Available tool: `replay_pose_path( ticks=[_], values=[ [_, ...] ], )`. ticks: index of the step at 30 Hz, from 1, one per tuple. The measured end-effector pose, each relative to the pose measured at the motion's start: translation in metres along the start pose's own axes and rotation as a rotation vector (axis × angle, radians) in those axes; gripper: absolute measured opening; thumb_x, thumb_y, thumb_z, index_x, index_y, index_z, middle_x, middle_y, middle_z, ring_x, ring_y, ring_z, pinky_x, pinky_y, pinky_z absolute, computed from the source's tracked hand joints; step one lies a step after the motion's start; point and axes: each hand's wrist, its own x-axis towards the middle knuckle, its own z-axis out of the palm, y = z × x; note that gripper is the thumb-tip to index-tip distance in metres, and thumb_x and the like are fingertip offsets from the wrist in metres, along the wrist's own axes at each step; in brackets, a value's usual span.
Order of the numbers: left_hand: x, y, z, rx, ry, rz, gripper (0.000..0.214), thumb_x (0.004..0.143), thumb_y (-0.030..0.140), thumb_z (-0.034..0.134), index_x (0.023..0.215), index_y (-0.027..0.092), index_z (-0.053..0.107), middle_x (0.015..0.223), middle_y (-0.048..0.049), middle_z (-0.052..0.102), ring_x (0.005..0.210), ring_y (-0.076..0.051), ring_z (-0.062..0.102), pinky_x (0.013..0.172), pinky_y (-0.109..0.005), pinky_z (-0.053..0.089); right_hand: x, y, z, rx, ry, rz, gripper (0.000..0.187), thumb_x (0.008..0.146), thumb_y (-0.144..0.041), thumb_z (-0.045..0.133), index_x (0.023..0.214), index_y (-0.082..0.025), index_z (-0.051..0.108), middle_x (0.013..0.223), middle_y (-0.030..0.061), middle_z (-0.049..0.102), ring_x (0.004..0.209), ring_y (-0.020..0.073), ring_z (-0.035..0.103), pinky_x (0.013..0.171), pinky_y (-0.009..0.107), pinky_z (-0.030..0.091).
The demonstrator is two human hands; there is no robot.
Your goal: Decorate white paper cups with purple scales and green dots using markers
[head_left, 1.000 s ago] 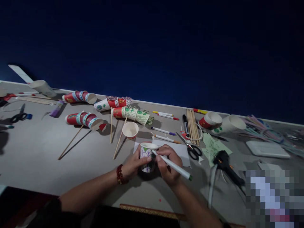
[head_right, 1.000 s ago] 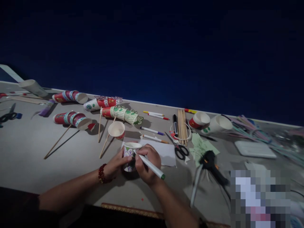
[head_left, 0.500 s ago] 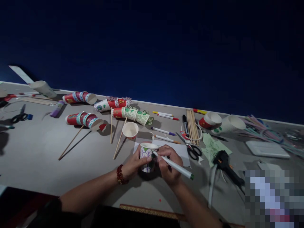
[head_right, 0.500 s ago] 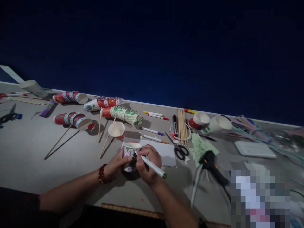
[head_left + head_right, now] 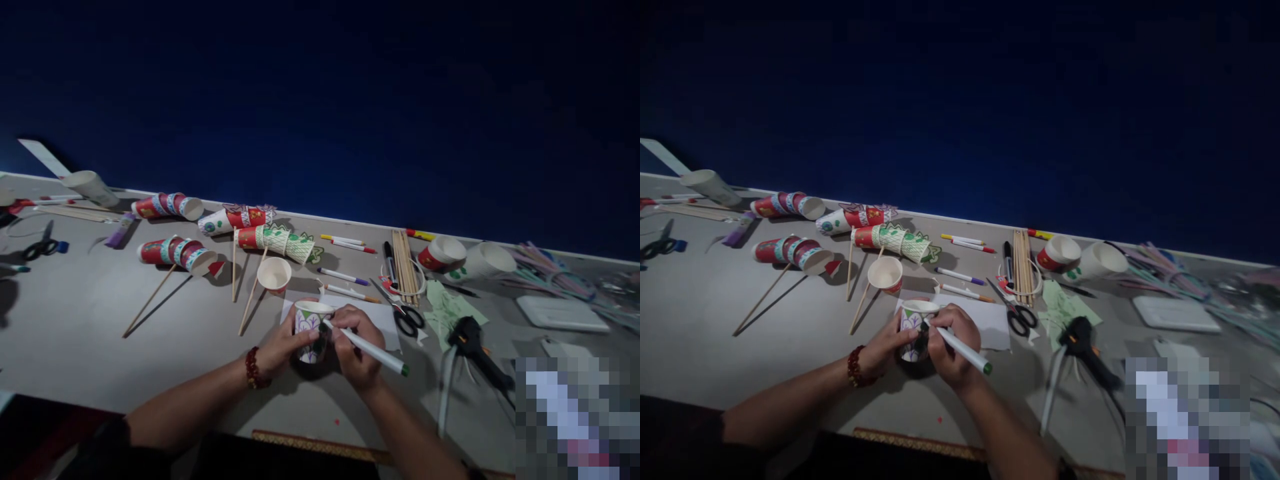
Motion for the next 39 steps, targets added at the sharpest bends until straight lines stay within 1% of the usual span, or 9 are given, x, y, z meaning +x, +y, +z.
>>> replay_pose_path(
  ticks=[7,14,21,28,33,35,39],
  values=[
    [0.0006,-0.0007,0.0010,-0.007,0.021,-0.012,0.068,0.068,0.041,0.091,0.126,0.023,0.061,0.112,-0.0064,0.068,0.105,-0.025,0.063,0.094,-0.037,0.047,-0.0004,0.0004,-0.0002,0.021,-0.006,-0.013,0.012,0.085,-0.013,0.059,0.085,-0.024,0.062,0.078,0.0007,0.064,0.072,0.0203,0.063,0.068,0.035,0.053],
    [0.0001,0.0011,0.0027,0.013,0.039,-0.014,0.070,0.066,0.045,0.091,0.125,0.022,0.060,0.111,-0.0068,0.067,0.105,-0.025,0.062,0.094,-0.038,0.046,-0.0010,0.0012,0.0005,0.013,0.008,0.011,0.011,0.084,-0.013,0.059,0.085,-0.024,0.062,0.076,0.0011,0.064,0.071,0.0209,0.063,0.067,0.036,0.054],
    [0.0005,-0.0001,0.0017,-0.001,0.029,-0.014,0.070,0.067,0.044,0.091,0.125,0.023,0.060,0.112,-0.0065,0.068,0.106,-0.026,0.062,0.095,-0.038,0.046,-0.0009,0.0007,0.0003,0.026,-0.005,0.023,0.011,0.085,-0.014,0.058,0.084,-0.024,0.061,0.075,0.0008,0.063,0.071,0.0206,0.062,0.066,0.036,0.053],
    [0.0008,-0.0023,-0.0003,-0.020,0.001,-0.009,0.068,0.070,0.043,0.090,0.127,0.023,0.060,0.115,-0.0080,0.069,0.107,-0.026,0.063,0.094,-0.038,0.047,-0.0031,0.0036,0.0007,0.010,0.039,0.046,0.008,0.085,-0.016,0.060,0.085,-0.023,0.063,0.076,0.0015,0.064,0.072,0.0216,0.063,0.068,0.037,0.053],
    [0.0003,-0.0014,0.0011,-0.017,0.018,-0.028,0.070,0.069,0.045,0.091,0.128,0.023,0.060,0.115,-0.0076,0.070,0.105,-0.026,0.064,0.093,-0.037,0.047,-0.0002,0.0030,0.0009,-0.015,0.086,0.057,0.010,0.085,-0.015,0.059,0.082,-0.023,0.064,0.072,0.0003,0.062,0.068,0.0199,0.061,0.063,0.033,0.051],
    [-0.0001,-0.0006,0.0016,-0.021,0.022,-0.039,0.071,0.069,0.046,0.091,0.128,0.023,0.060,0.114,-0.0077,0.070,0.104,-0.026,0.064,0.092,-0.037,0.047,0.0005,0.0023,0.0014,-0.013,0.090,0.054,0.010,0.086,-0.016,0.058,0.082,-0.023,0.064,0.072,0.0001,0.062,0.067,0.0196,0.061,0.062,0.033,0.050],
    [-0.0001,0.0002,0.0012,-0.019,0.018,-0.030,0.071,0.068,0.046,0.091,0.127,0.023,0.060,0.114,-0.0075,0.069,0.104,-0.025,0.064,0.092,-0.037,0.047,-0.0021,0.0022,0.0021,0.006,0.071,0.045,0.009,0.085,-0.015,0.059,0.083,-0.023,0.064,0.074,0.0010,0.063,0.070,0.0210,0.062,0.066,0.035,0.052]
  ],
)
